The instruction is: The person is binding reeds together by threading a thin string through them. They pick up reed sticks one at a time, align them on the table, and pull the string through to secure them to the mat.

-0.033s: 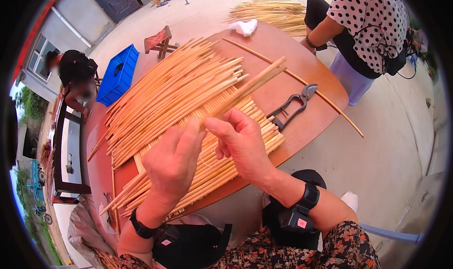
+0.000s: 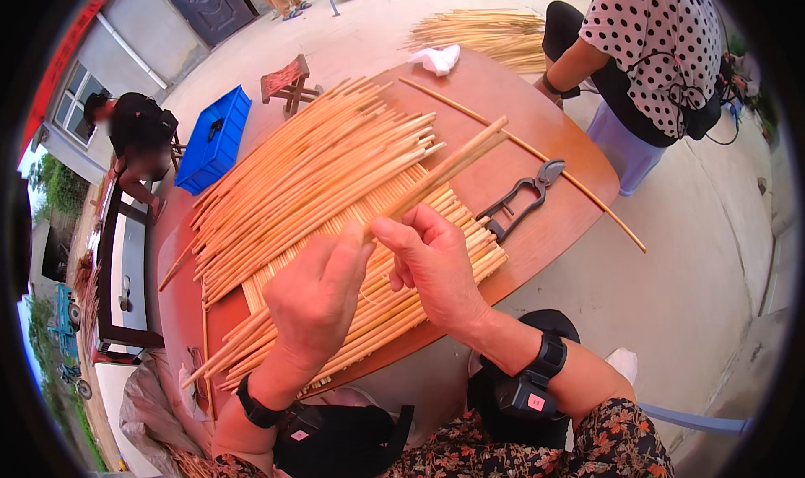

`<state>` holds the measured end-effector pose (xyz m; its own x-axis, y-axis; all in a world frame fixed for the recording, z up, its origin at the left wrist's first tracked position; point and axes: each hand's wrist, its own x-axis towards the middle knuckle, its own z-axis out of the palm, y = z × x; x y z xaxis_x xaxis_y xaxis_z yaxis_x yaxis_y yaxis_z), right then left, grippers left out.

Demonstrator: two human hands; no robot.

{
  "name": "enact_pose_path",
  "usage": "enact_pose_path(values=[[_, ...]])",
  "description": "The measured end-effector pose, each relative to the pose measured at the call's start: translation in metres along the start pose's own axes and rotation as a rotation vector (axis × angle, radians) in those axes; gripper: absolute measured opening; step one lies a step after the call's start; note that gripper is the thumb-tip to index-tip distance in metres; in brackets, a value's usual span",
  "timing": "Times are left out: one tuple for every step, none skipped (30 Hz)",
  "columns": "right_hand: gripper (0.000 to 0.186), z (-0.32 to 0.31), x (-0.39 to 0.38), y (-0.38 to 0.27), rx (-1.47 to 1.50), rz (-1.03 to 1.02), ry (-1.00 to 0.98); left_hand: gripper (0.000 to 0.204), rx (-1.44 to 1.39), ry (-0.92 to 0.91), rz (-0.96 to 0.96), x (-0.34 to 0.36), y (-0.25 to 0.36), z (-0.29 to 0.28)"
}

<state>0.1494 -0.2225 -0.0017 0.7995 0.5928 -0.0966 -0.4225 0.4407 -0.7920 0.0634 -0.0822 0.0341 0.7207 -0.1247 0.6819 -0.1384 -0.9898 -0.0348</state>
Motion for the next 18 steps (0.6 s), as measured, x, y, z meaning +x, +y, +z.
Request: enact_pose_path(values=[[0.024,0.001,-0.001,0.001,-0.023,0.009,0.031,0.032,0.001,-0.035,-0.011,0.0,0.003,0.001],[0.025,0.002,0.0,0.002,-0.031,0.017,0.06,0.03,0.005,-0.042,-0.024,0.0,0.005,0.002],[0.025,0.003,0.001,0.002,-0.054,-0.001,0.058,0.029,0.007,-0.053,-0.04,0.001,0.006,0.003],[0.026,0.003,0.0,0.003,-0.058,-0.005,0.063,0.028,0.005,-0.073,-0.06,0.0,0.008,0.003],[0.026,0.003,0.0,0.004,-0.063,0.031,0.102,0.027,0.015,-0.076,-0.061,0.0,0.009,0.003],[0.027,0.003,0.0,0.005,-0.061,-0.009,0.068,0.026,0.023,-0.08,-0.063,0.0,0.009,0.004],[0.027,0.002,-0.001,0.006,-0.06,-0.007,0.068,0.025,0.028,-0.089,-0.066,-0.001,0.009,0.004],[0.028,0.001,0.004,0.006,-0.05,-0.005,0.081,0.025,0.045,-0.078,-0.055,0.002,0.006,0.007],[0.028,0.0,0.004,0.007,-0.061,-0.025,0.07,0.025,0.054,-0.085,-0.059,0.001,0.007,0.007],[0.028,-0.001,0.005,0.009,-0.055,-0.028,0.059,0.025,0.06,-0.099,-0.069,0.0,0.008,0.008],[0.028,-0.001,0.005,0.01,-0.051,-0.032,0.059,0.024,0.055,-0.087,-0.067,0.0,0.008,0.007],[0.028,-0.002,0.005,0.012,-0.047,-0.033,0.061,0.024,0.053,-0.084,-0.057,0.0,0.009,0.008],[0.027,-0.002,0.005,0.013,-0.033,-0.032,0.064,0.024,0.049,-0.084,-0.054,0.0,0.009,0.008],[0.026,-0.002,0.006,0.015,-0.019,-0.032,0.068,0.024,0.043,-0.092,-0.059,-0.001,0.01,0.008],[0.025,-0.003,0.006,0.015,-0.006,-0.034,0.07,0.028,0.052,-0.115,-0.043,-0.002,0.011,0.007],[0.024,-0.003,0.007,0.016,0.025,-0.032,0.071,0.032,0.057,-0.148,-0.039,-0.003,0.012,0.007],[0.022,-0.004,0.007,0.017,0.028,-0.027,0.064,0.036,0.072,-0.185,-0.038,-0.004,0.013,0.007],[0.02,-0.004,0.007,0.018,0.048,-0.021,0.052,0.036,0.053,-0.18,-0.033,-0.005,0.013,0.007]])
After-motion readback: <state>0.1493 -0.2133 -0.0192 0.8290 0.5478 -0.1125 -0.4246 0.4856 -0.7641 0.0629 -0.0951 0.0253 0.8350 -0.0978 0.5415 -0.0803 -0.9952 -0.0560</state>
